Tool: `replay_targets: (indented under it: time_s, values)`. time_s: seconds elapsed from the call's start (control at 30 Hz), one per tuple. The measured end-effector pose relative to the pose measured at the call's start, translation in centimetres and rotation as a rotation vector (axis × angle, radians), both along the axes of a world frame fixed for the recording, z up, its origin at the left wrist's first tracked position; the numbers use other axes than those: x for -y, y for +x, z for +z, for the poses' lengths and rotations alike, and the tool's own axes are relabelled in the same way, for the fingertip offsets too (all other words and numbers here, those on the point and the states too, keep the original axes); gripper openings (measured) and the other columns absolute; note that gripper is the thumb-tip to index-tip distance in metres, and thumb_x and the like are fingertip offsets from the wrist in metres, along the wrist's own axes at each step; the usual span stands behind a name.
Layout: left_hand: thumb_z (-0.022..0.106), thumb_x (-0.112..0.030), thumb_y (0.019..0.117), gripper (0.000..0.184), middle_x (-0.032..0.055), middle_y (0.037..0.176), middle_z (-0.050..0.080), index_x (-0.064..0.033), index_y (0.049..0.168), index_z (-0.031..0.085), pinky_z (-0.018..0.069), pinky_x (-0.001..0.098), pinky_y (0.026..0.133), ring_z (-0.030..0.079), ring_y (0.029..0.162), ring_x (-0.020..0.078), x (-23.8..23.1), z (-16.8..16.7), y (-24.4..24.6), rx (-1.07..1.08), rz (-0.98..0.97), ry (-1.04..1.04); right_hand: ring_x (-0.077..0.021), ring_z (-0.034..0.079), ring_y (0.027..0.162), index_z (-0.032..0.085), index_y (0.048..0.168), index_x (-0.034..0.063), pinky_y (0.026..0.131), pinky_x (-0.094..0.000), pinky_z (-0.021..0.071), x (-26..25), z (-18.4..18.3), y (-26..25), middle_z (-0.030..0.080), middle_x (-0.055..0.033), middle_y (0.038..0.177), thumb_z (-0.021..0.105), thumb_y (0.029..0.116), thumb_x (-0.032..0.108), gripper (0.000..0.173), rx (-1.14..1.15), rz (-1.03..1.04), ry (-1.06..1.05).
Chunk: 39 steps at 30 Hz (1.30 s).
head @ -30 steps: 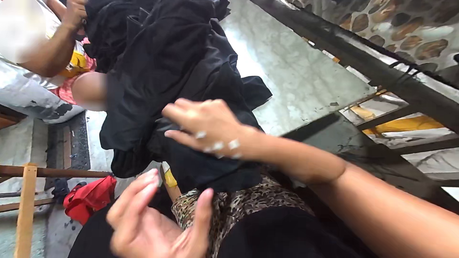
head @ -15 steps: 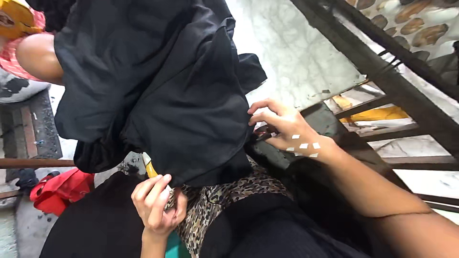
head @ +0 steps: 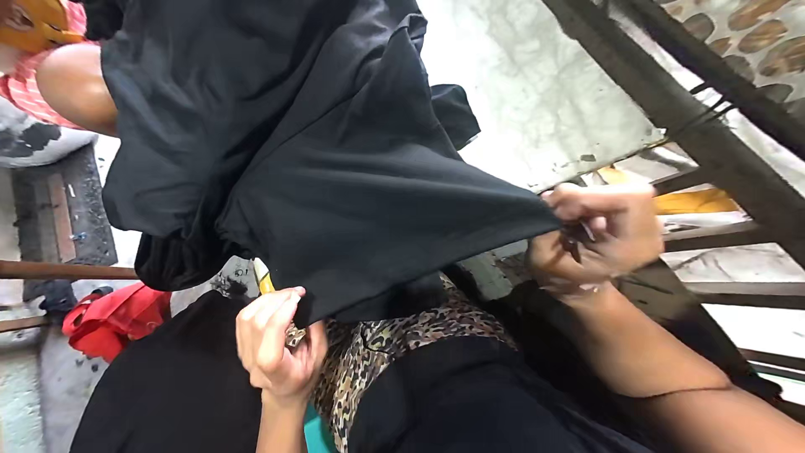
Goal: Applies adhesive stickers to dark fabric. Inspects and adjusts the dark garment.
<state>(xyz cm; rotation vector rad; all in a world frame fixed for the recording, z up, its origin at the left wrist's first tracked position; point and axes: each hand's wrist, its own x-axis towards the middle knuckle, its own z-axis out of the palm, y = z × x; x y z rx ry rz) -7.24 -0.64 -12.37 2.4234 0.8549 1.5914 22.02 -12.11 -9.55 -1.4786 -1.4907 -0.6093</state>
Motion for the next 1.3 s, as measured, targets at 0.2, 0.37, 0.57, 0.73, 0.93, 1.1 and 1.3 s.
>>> replay_targets:
  time_s: [0.2,0.37,0.57,0.73,0.93,1.1,1.3]
  values:
    - [0.065,-0.032,0.0954,0.028,-0.0024,0.110,0.058,-0.0160,0.116,0.056,0.0421,0.0211,0.101,0.057,0.109,0.0052,-0.3,4.1,-4.2,-0.149,0.073,0.030,-0.0320,0.064,0.074,0.050,0.096,0.0005,0.061,-0.0385,0.0485,0.4,1.7,1.5,0.065,-0.0224,0.088,0.054,0.0993,0.012,0.013,0.387,-0.082,-0.074]
    - [0.063,-0.022,0.0961,0.019,-0.0079,0.112,0.061,-0.0185,0.115,0.058,0.0448,0.0188,0.100,0.057,0.113,0.0011,-1.0,2.8,-4.1,-0.100,-0.178,-0.190,-0.0089,0.053,0.085,0.063,0.096,0.0049,0.068,-0.0143,0.0428,0.9,2.8,2.1,0.056,-0.0148,0.110,0.061,0.0872,0.011,0.011,0.016,0.359,-0.479]
    - [0.067,-0.028,0.0926,0.049,-0.0162,0.127,0.064,-0.0284,0.138,0.050,0.0489,0.0238,0.104,0.061,0.118,0.0031,-1.2,0.6,-5.4,-0.012,-0.343,-0.363,-0.0186,0.060,0.072,0.066,0.098,0.0012,0.058,-0.0261,0.0472,0.0,-1.7,3.3,0.063,-0.0159,0.091,0.062,0.0943,0.023,0.022,0.155,0.488,-0.355]
    - [0.064,-0.021,0.0883,0.067,-0.0119,0.135,0.055,-0.0313,0.148,0.035,0.0380,0.0238,0.112,0.052,0.129,0.0046,-0.7,-0.8,-5.4,-0.148,-0.171,-0.213,-0.0128,0.046,0.059,0.056,0.090,0.0060,0.053,-0.0209,0.0379,1.1,-5.7,3.2,0.047,-0.0053,0.069,0.058,0.1051,0.032,0.030,0.253,0.382,-0.168]
    - [0.057,-0.025,0.1018,0.022,-0.0121,0.126,0.063,-0.0239,0.124,0.058,0.0289,0.0301,0.118,0.052,0.128,0.0049,-0.5,0.0,-4.8,-0.123,-0.115,-0.101,-0.0121,0.055,0.101,0.056,0.109,0.0101,0.088,-0.0194,0.0472,0.7,-5.1,2.0,0.051,-0.0079,0.118,0.057,0.1031,0.022,0.013,0.172,0.398,-0.087]
    - [0.062,-0.017,0.1008,0.027,-0.0178,0.096,0.072,-0.0169,0.122,0.045,0.0572,0.0230,0.089,0.070,0.093,-0.0010,-1.5,3.0,-2.4,0.269,-0.125,-0.413,0.0109,0.062,0.075,0.067,0.108,0.0253,0.062,-0.0085,0.0509,-2.0,0.2,-1.0,0.071,0.0183,0.097,0.055,0.1049,0.022,0.013,-0.646,0.504,-0.098]
    - [0.054,0.006,0.0917,0.035,-0.0185,0.076,0.064,-0.0049,0.121,0.039,0.0541,0.0126,0.067,0.062,0.069,-0.0080,-1.8,3.6,0.7,0.403,-0.018,-0.556,0.0052,0.060,0.059,0.065,0.106,0.0148,0.052,-0.0129,0.0500,-8.1,-0.3,-0.2,0.067,0.0141,0.075,0.055,0.1008,0.005,0.015,-1.242,0.380,-0.268]
